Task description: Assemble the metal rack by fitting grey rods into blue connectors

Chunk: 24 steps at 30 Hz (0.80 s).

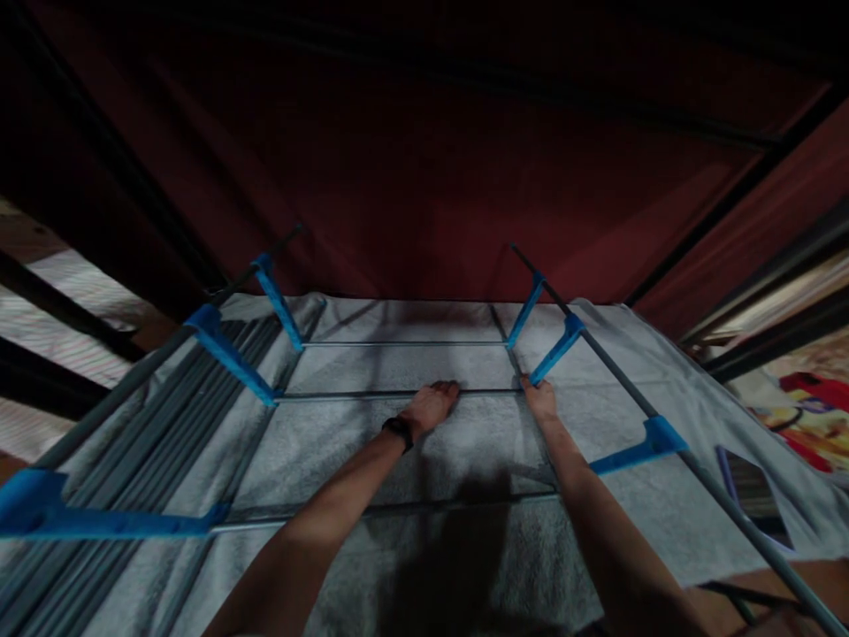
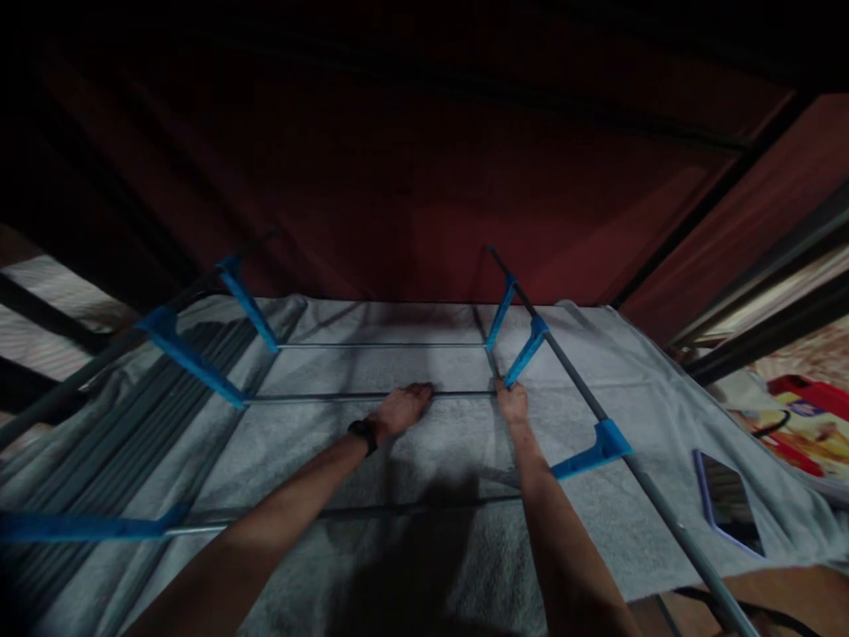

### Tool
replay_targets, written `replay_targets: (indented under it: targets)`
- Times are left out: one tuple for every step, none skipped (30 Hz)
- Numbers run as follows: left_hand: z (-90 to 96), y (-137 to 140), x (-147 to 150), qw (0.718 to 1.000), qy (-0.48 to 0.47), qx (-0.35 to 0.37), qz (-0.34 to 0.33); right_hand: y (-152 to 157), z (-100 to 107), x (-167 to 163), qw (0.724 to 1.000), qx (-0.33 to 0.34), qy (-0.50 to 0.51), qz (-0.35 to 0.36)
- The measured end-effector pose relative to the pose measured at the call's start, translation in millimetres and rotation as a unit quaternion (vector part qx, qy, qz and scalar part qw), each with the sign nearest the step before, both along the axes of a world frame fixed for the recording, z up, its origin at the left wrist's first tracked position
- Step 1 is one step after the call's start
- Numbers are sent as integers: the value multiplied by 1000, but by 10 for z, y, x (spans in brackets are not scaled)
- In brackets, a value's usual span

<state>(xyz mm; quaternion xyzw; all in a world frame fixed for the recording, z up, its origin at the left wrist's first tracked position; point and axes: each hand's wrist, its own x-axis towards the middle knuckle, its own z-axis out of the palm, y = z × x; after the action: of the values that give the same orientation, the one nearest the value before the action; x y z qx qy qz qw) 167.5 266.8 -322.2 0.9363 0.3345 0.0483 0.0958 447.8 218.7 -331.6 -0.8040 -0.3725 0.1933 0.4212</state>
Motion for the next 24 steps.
replay_targets:
  targets:
    - [2,-1,-1,1000,0,0,-2,-19,16,-18,1000,4,6,4]
    - [5,-2,-1,1000,0,-1,-2,-38,35,-37,1000,7,12,8]
    - [9,-2,-2,1000,1,-1,-2,-53,53,-58,1000,9,15,10]
    - [14,-3,-3,1000,1,0,0,-62,69,-78,1000,11,18,12]
    - [22,-4,-4,1000,2,-1,2,-65,81,-96,1000,12,21,13]
    - [32,-7,-6,1000,3,-1,2,-61,87,-111,1000,13,23,15]
    - [44,-11,-7,1000,2,-2,-1,-53,89,-121,999,13,24,18]
    - [57,-17,-7,1000,2,-3,-6,-42,87,-127,999,13,27,18]
    - [69,-24,-7,1000,2,-5,-12,-31,81,-128,999,12,29,18]
    - [79,-30,-5,1000,2,-7,-17,-21,75,-123,999,11,30,16]
    - [86,-35,-4,1000,2,-8,-19,-11,68,-112,999,9,32,14]
    - [88,-34,-2,1000,4,-10,-18,-2,61,-95,999,7,34,11]
    - [85,-26,1,1000,6,-12,-15,8,55,-71,999,7,36,10]
    - [75,-11,5,1000,10,-13,-10,20,48,-41,999,4,47,14]
    - [59,12,9,1000,13,-14,-11,33,41,-8,999,7,48,13]
    - [40,39,14,1000,13,-13,-17,48,32,25,999,8,48,8]
    - [19,67,18,1000,12,-9,-20,62,22,56,999,10,46,2]
    - [1,93,21,1000,10,-7,-21,75,11,81,999,11,44,-4]
    - [-12,116,23,1000,8,-5,-20,85,0,99,999,13,43,-8]
    - [-19,134,23,1000,5,-6,-15,93,-11,110,999,14,42,-9]
    - [-20,148,22,1000,4,-9,-8,99,-21,114,999,15,41,-8]
    - [-16,158,21,1000,3,-13,1,103,-29,114,999,15,42,-6]
    - [-10,166,20,1000,3,-17,8,106,-36,112,999,16,42,-2]
    - [-4,171,20,1000,3,-21,13,109,-39,109,999,16,43,1]
